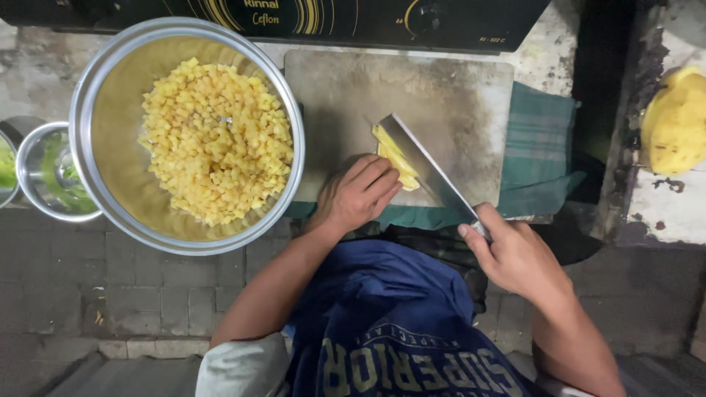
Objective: Chopping a potato into small cubes on a cutting board using a knife
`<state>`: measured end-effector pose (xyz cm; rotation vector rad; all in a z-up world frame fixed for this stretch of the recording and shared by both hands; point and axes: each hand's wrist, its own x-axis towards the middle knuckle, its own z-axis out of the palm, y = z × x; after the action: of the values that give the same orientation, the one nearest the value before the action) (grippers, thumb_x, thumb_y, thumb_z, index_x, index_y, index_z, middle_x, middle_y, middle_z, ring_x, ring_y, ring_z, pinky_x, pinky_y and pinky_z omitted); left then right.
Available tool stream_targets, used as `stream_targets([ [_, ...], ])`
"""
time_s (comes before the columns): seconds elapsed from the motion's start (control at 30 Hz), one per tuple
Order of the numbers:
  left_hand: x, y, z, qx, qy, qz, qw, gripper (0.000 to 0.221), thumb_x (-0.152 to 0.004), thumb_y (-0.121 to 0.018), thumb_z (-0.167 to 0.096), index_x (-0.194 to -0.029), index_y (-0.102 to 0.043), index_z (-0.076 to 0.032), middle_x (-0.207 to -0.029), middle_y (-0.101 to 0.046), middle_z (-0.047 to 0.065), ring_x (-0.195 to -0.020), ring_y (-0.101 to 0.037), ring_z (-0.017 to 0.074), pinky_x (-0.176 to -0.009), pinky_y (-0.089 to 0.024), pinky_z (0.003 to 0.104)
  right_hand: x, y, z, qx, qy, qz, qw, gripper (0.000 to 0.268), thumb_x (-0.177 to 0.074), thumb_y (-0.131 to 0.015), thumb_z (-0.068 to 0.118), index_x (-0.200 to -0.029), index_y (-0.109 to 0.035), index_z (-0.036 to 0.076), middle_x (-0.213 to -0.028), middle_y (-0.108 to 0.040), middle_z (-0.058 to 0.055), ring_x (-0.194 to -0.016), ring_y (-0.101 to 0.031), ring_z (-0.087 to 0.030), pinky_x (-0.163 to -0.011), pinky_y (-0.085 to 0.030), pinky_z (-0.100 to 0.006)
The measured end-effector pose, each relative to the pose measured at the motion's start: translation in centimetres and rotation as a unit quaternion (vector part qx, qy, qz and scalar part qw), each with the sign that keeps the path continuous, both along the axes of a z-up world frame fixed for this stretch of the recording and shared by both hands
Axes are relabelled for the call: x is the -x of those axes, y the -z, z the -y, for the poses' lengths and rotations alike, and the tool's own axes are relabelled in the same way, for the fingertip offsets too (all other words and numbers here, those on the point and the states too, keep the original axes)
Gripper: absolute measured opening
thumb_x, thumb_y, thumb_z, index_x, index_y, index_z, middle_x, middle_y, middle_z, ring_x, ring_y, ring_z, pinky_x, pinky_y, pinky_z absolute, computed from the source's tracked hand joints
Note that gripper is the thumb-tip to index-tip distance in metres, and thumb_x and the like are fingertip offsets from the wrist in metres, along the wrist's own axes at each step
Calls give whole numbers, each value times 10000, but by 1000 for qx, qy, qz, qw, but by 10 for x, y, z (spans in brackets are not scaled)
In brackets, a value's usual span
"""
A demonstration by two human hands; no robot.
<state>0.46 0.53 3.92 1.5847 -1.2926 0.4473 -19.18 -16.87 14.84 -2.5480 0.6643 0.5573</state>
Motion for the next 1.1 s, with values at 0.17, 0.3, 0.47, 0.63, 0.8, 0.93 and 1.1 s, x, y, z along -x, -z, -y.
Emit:
stream_targets([
  [0.17, 3, 16, 5, 13, 6, 11, 1000, 155, -958, -610, -136, -1004, -673, -2, -957, -598, 188, -822, -617, 381, -753, -559, 462, -4, -13, 1, -3, 3, -18, 1000, 216, -907, -532, 405, -974, -504, 202, -561, -625, -232, -676, -658, -502, -608, -513, -586],
  [0.3, 3, 22, 4, 1, 7, 22, 1000, 169, -968, -597, -140, -1028, -666, 2, -962, -589, 192, -835, -611, 383, -775, -549, 464, -5, -23, 1, 8, -3, -44, 999, 214, -923, -495, 393, -977, -507, 185, -608, -641, -250, -683, -659, -519, -621, -510, -584],
  [0.47, 3, 26, 4, 4, 17, 30, 999, 169, -960, -600, -118, -1045, -659, 15, -966, -587, 198, -823, -606, 373, -775, -537, 456, -6, -27, 2, 12, -21, -57, 998, 200, -914, -500, 389, -1010, -513, 214, -620, -648, -231, -697, -673, -501, -639, -533, -557],
  [0.63, 1, 19, 3, 16, 19, 27, 999, 165, -947, -632, -105, -1051, -669, 19, -972, -601, 198, -807, -609, 362, -799, -541, 444, -9, -28, 0, 4, -19, -75, 997, 193, -918, -494, 386, -1006, -526, 218, -643, -648, -265, -728, -674, -509, -661, -533, -562],
  [0.8, 4, 30, 8, 20, 4, 9, 1000, 148, -912, -678, -113, -1012, -694, -5, -973, -611, 182, -790, -603, 361, -763, -539, 444, -8, -26, -3, 7, -29, -88, 996, 211, -907, -497, 428, -999, -514, 239, -651, -660, -244, -748, -684, -491, -691, -537, -547],
  [0.93, 5, 25, 8, 19, -6, 16, 1000, 110, -907, -688, -79, -982, -692, 1, -948, -613, 190, -754, -602, 359, -733, -545, 438, -11, -29, -6, -8, -18, -99, 995, 199, -906, -497, 406, -1001, -508, 233, -659, -665, -255, -754, -684, -498, -695, -537, -550],
  [1.1, 5, -7, 2, 14, -1, 12, 1000, 137, -895, -706, -43, -1026, -696, -4, -973, -641, 181, -764, -613, 333, -739, -547, 414, -6, -25, -8, -31, 0, -93, 995, 213, -898, -501, 393, -1005, -504, 209, -684, -674, -257, -755, -685, -504, -673, -529, -561],
])
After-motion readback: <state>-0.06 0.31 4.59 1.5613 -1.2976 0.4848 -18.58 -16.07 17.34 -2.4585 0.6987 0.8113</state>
